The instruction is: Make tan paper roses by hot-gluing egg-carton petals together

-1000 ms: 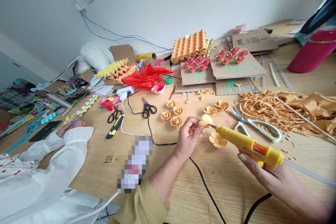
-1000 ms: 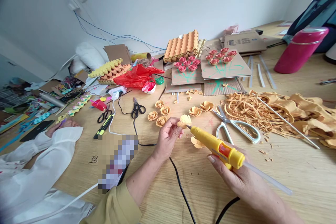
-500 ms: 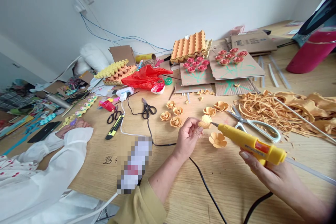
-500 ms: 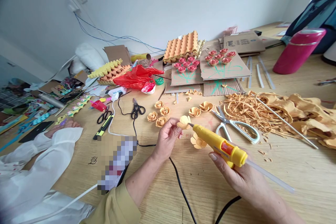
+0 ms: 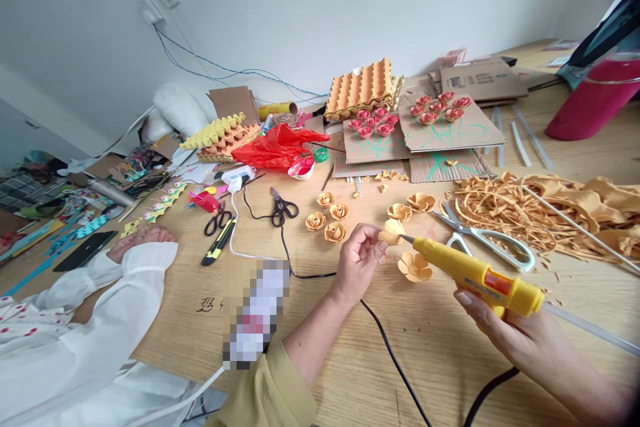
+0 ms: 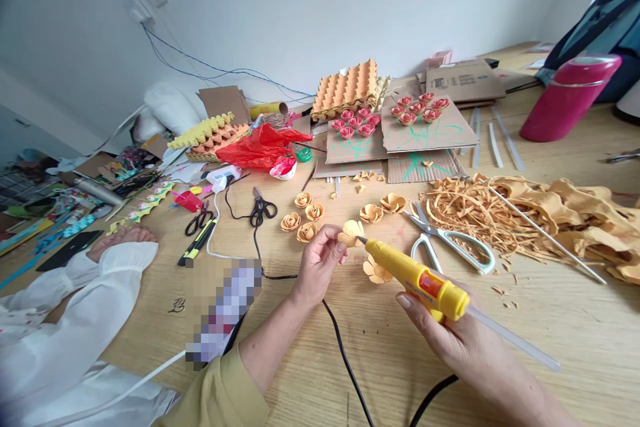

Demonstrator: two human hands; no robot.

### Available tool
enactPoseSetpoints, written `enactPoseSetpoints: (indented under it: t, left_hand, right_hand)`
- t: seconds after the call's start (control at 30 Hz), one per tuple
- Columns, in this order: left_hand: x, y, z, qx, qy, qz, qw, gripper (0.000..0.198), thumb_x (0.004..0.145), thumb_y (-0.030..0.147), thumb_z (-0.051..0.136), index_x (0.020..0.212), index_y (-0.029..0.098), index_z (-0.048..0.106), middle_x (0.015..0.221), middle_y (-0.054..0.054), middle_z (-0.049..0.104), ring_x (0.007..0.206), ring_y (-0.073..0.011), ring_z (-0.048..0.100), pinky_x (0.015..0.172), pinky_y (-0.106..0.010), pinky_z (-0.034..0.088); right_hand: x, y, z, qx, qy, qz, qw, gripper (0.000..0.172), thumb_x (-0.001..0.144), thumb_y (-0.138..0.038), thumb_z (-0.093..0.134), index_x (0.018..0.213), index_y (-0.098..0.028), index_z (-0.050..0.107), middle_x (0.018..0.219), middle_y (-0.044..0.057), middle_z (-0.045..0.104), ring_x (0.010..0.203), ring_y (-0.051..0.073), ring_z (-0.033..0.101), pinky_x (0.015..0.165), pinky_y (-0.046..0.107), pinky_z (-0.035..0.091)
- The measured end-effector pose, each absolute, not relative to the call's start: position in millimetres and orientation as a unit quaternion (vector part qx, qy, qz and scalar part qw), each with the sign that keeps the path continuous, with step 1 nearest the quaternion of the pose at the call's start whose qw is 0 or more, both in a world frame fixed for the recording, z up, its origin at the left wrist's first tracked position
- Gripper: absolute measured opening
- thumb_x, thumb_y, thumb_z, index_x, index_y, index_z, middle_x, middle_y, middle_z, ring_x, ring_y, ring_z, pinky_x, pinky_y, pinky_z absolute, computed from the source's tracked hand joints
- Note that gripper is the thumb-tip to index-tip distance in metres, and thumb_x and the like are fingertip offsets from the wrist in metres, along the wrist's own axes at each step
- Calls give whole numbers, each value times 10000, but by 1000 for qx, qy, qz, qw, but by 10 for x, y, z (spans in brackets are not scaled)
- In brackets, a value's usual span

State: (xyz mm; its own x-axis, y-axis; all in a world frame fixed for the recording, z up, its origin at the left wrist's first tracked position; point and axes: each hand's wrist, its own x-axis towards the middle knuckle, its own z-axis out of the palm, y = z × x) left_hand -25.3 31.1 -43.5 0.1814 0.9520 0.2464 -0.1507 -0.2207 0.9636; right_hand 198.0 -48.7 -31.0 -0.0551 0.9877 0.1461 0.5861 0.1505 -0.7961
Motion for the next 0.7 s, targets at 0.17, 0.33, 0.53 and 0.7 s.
enactPoseSetpoints:
  t: [0.17,0.33,0.53,0.7]
  left_hand:
    - [-250,307,-428,564,362,537,513,301,871,450,707,862,167,605,872,-17,545,744,-106,509,698,-233,457]
    - [-246,310,-432,554,371,541,513,317,854,467,720,869,168,614,868,-21,556,756,-116,512,705,-237,465]
    - [-247,307,-425,564,371,541,502,315,848,462,725,840,169,612,934,-32,553,778,-116,505,711,-239,457]
    - [-249,298,-407,569,368,536,503,316,850,448,726,811,166,588,944,-29,539,783,-114,497,701,-234,445]
  right_hand:
    - [1947,-484,-228,-564,-705,256,345,446,894,-608,499,736,-234,685,738,62,749,716,263,714,710,388,589]
    - [1937,-488,-166,-565,-711,245,339,419,896,-580,500,669,-252,627,686,47,719,669,262,693,668,376,577]
    - [1952,-487,-179,-572,-696,263,346,378,892,-555,532,766,-240,699,767,59,761,722,287,723,706,393,584]
    - [1967,-475,-190,-571,-694,268,347,389,895,-542,519,703,-249,688,717,55,750,713,293,730,674,388,580]
